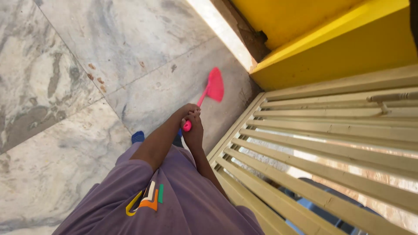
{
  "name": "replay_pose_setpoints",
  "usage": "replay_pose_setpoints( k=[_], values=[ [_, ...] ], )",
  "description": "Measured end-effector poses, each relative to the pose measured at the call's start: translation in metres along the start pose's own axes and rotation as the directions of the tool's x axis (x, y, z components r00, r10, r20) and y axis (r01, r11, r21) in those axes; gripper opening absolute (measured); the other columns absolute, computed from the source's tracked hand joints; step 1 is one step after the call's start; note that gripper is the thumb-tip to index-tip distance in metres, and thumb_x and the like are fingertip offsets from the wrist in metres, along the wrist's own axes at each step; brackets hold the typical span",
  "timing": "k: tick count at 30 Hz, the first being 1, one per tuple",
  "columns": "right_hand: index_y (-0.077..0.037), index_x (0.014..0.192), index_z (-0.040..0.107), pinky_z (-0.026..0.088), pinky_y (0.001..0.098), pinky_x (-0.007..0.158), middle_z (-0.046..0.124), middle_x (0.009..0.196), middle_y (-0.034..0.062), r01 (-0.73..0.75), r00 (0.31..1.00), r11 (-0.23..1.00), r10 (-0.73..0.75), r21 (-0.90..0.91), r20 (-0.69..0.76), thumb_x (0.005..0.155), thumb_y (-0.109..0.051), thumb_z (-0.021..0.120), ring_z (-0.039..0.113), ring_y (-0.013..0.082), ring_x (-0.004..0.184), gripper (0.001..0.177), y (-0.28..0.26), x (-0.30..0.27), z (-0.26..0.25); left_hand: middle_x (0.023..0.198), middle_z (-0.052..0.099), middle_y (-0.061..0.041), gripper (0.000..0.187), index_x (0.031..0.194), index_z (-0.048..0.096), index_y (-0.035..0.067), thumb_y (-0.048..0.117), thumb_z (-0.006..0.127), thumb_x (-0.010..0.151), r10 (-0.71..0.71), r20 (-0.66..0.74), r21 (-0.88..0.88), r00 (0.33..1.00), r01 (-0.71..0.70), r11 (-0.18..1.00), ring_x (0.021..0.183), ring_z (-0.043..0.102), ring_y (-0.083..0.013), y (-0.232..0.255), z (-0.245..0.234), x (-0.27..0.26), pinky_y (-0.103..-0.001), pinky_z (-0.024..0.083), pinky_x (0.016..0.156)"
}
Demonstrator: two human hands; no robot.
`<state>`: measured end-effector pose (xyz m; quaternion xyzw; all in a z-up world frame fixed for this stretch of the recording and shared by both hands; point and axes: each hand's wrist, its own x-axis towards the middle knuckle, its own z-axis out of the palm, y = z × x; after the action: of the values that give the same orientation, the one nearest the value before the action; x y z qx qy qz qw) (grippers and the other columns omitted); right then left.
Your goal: Sweeping a marble floor using a pink broom.
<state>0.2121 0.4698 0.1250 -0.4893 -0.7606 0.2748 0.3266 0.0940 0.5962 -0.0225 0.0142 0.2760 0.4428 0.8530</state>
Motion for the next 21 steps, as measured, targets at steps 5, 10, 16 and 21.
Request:
replay_pose_setpoints(
  k=[5,10,16,21],
  values=[
    [-0.012,0.105,0.067,0.050,0.0483,0.107,0.065,0.120,0.0166,-0.039,0.955,0.995,0.010,0.089,0.296,0.092,-0.024,0.072,0.066,0.0380,0.116,0.019,-0.008,0.036,0.020,0.085,0.062,-0.008,0.026,0.102,0.058,-0.003,0.022,0.062,0.095,0.307,0.034,-0.034,0.951,-0.306,0.951,0.076,0.059,-0.0135,-0.012,-0.021,-0.053,-0.027,0.051,0.070],
    [-0.013,0.101,0.068,0.053,0.0526,0.107,0.062,0.118,0.0233,0.327,0.880,0.935,-0.353,0.133,0.317,0.091,-0.028,0.077,0.065,0.0425,0.106,0.020,-0.020,0.065,0.067,0.097,0.067,-0.013,0.035,0.113,0.059,-0.009,0.022,0.062,0.096,0.561,0.052,-0.067,0.826,-0.558,0.827,0.088,0.065,-0.0175,-0.025,-0.170,-0.036,-0.030,0.057,0.081],
    [-0.010,0.101,0.067,0.058,0.0441,0.087,0.062,0.121,0.0213,0.288,0.716,0.908,-0.414,0.302,0.562,0.092,-0.029,0.075,0.067,0.0372,0.104,0.023,-0.059,0.063,0.089,0.083,0.061,-0.006,0.016,0.100,0.060,-0.007,0.008,0.064,0.099,0.373,-0.306,-0.366,0.876,-0.470,0.803,0.074,0.058,-0.0107,0.007,-0.196,-0.116,-0.025,0.048,0.065],
    [-0.013,0.113,0.066,0.058,0.0394,0.098,0.063,0.137,0.0111,0.305,0.596,0.814,-0.568,0.495,0.567,0.096,-0.018,0.071,0.067,0.0331,0.121,0.018,-0.056,0.056,0.073,0.062,0.056,-0.009,0.020,0.073,0.055,-0.004,0.003,0.055,0.092,0.388,-0.879,0.267,0.278,-0.388,0.882,0.045,0.049,-0.0153,0.035,-0.137,-0.177,-0.031,0.037,0.040]
  ],
)
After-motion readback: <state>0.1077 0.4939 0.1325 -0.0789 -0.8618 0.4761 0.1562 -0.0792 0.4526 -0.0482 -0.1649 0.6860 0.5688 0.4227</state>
